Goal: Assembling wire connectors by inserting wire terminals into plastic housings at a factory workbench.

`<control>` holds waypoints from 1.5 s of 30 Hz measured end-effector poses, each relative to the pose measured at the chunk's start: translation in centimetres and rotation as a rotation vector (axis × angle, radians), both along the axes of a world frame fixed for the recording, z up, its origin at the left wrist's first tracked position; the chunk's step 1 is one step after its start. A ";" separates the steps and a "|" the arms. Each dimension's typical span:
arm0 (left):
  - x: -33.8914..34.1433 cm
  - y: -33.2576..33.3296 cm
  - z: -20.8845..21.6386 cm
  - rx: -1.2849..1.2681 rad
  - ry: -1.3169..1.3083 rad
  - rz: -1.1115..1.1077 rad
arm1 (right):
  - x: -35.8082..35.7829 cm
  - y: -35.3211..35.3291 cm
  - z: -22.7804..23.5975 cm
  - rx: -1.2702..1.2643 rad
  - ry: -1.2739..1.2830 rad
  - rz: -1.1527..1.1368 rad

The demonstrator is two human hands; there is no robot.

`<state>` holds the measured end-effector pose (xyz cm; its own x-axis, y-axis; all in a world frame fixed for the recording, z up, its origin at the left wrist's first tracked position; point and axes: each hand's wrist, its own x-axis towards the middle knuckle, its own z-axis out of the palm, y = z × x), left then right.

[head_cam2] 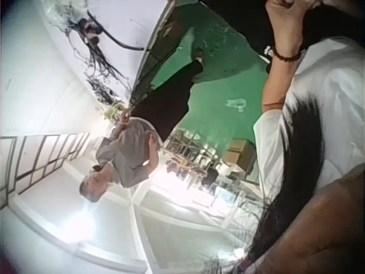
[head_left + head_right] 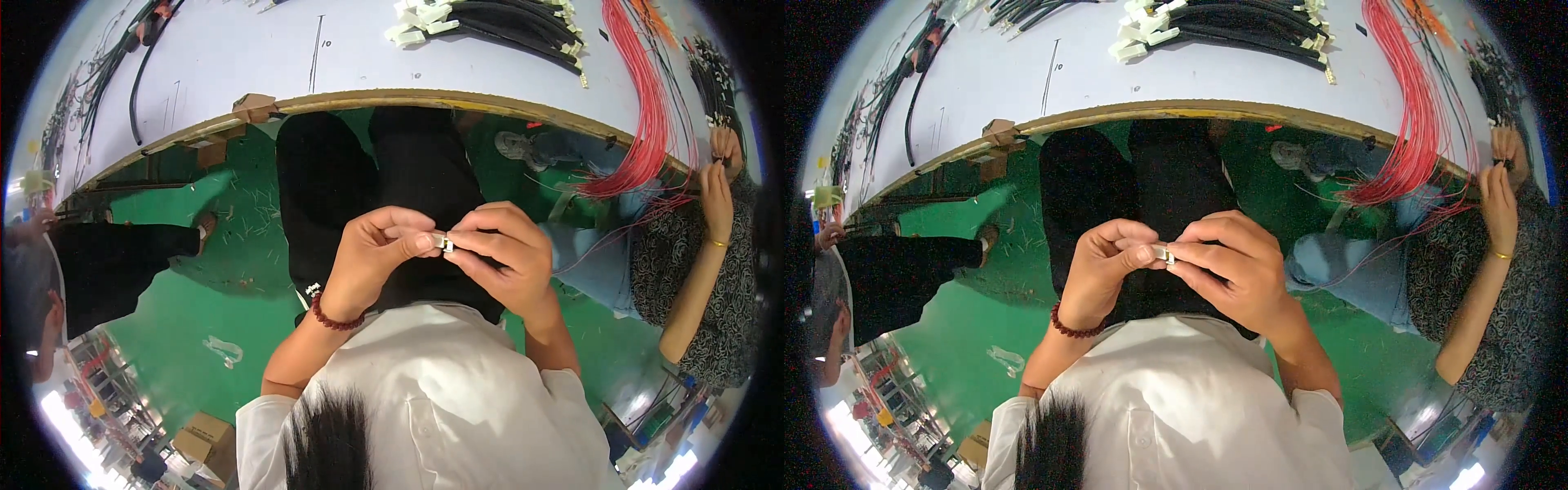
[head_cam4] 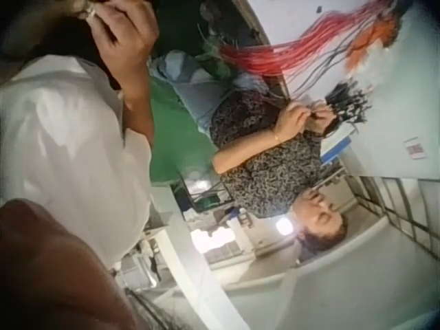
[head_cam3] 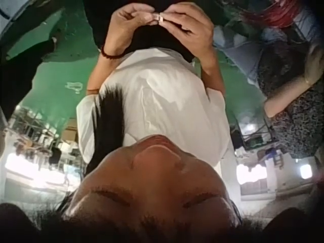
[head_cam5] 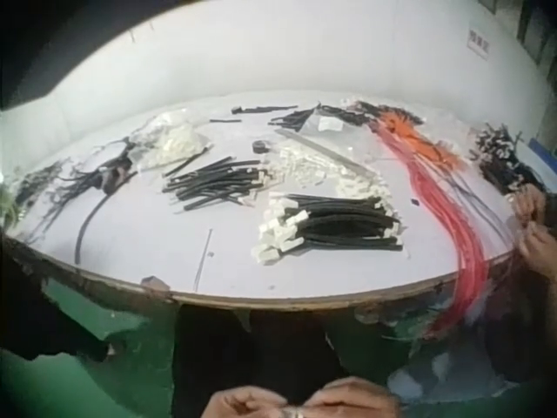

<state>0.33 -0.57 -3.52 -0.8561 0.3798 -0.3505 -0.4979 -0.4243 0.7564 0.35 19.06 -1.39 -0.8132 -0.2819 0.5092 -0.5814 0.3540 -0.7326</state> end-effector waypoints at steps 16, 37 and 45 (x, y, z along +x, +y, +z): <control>0.5 0.2 0.0 0.001 -0.043 -0.039 | 0.6 0.2 -0.7 -0.061 0.028 -0.010; 0.0 0.7 1.2 -0.176 0.068 -0.049 | 0.3 0.5 -1.1 -0.133 -0.215 0.114; -5.6 -2.1 6.6 -0.158 0.385 0.010 | -6.2 2.8 7.4 0.191 0.063 -0.049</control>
